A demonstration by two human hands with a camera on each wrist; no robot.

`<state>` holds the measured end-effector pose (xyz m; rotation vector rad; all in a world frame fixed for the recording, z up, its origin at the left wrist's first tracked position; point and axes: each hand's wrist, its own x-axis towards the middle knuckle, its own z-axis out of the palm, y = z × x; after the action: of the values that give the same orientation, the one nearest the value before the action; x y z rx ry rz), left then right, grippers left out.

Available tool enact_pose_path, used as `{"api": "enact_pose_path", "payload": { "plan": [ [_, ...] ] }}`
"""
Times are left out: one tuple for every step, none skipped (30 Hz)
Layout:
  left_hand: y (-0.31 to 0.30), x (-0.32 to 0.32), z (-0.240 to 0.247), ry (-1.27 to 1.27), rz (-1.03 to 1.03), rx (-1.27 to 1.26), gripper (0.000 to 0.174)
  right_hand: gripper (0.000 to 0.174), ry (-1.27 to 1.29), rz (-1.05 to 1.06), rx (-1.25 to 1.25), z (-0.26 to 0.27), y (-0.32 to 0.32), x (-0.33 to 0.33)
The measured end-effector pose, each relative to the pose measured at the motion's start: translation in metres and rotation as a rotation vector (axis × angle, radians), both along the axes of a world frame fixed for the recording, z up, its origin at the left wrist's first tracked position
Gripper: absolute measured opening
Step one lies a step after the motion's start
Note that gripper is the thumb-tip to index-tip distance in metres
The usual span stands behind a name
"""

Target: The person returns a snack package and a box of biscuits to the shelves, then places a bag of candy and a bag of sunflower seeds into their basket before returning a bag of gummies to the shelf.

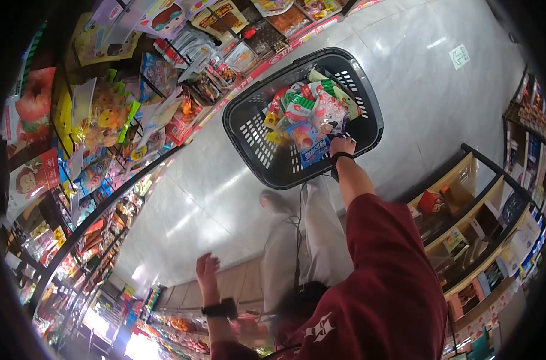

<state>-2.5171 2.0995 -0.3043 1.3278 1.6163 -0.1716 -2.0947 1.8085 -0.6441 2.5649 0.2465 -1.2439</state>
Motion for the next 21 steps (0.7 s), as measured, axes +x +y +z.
{"api": "enact_pose_path", "payload": {
  "plan": [
    [0.001,0.024,-0.025,-0.065,-0.04,0.016,0.027,0.028,-0.051,0.012,0.028,0.002,-0.002,-0.007],
    [-0.001,0.05,-0.049,-0.116,-0.078,-0.056,0.025,0.028,-0.103,0.026,0.053,0.005,-0.003,-0.014],
    [-0.003,0.072,-0.075,-0.169,-0.116,-0.128,0.024,0.028,-0.157,0.042,0.077,0.008,-0.003,-0.022],
    [-0.004,0.081,-0.111,-0.247,-0.451,-0.101,0.025,0.022,-0.266,0.073,0.183,0.015,-0.003,-0.034],
    [-0.012,0.103,-0.131,-0.219,-0.542,-0.122,0.026,0.013,-0.3,0.085,0.383,0.036,0.001,-0.041],
    [-0.024,0.138,-0.12,-0.251,-0.695,-0.071,0.03,0.009,-0.306,0.206,0.536,0.041,0.004,-0.048],
    [-0.035,0.176,-0.101,-0.293,-0.841,-0.015,0.035,0.007,-0.356,0.211,0.737,0.075,0.014,-0.054],
    [-0.042,0.205,-0.091,-0.376,-0.843,-0.03,0.044,0.008,-0.327,0.19,0.976,0.124,0.026,-0.056],
    [-0.049,0.22,-0.075,-0.446,-0.842,-0.056,0.054,0.004,-0.261,0.099,1.117,0.17,0.035,-0.07],
    [-0.05,0.228,-0.053,-0.504,-0.872,0.026,0.067,0.007,-0.152,0.042,1.188,0.25,0.046,-0.078],
    [-0.044,0.241,-0.032,-0.577,-0.901,0.123,0.08,0.008,-0.17,-0.053,1.213,0.315,0.055,-0.091],
    [-0.037,0.249,-0.009,-0.721,-0.939,0.085,0.084,0.009,-0.174,-0.145,1.23,0.373,0.056,-0.112],
    [-0.03,0.253,0.015,-0.864,-0.951,0.051,0.088,0.011,-0.175,-0.217,1.213,0.424,0.052,-0.129],
    [-0.023,0.256,0.039,-1.011,-0.969,0.023,0.092,0.013,-0.183,-0.293,1.2,0.467,0.049,-0.145],
    [-0.018,0.256,0.062,-1.031,-1.072,0.014,0.094,0.013,-0.07,-0.447,1.232,0.504,0.046,-0.159],
    [-0.011,0.257,0.082,-1.05,-1.185,0.012,0.095,0.014,-0.03,-0.568,1.222,0.545,0.047,-0.171],
    [-0.007,0.258,0.103,-1.065,-1.3,0.013,0.097,0.014,0.011,-0.691,1.213,0.576,0.045,-0.185],
    [-0.004,0.259,0.129,-1.142,-1.336,-0.063,0.091,0.014,0.011,-0.802,1.287,0.59,0.037,-0.201],
    [-0.003,0.261,0.142,-1.135,-1.387,-0.3,0.087,0.014,0.01,-0.906,1.361,0.599,0.026,-0.214],
    [-0.004,0.263,0.153,-1.116,-1.431,-0.542,0.083,0.015,0.011,-1.012,1.434,0.611,0.02,-0.224],
    [-0.007,0.262,0.164,-1.082,-1.472,-0.787,0.078,0.015,0.012,-1.111,1.539,0.621,0.016,-0.23]
  ]
}}
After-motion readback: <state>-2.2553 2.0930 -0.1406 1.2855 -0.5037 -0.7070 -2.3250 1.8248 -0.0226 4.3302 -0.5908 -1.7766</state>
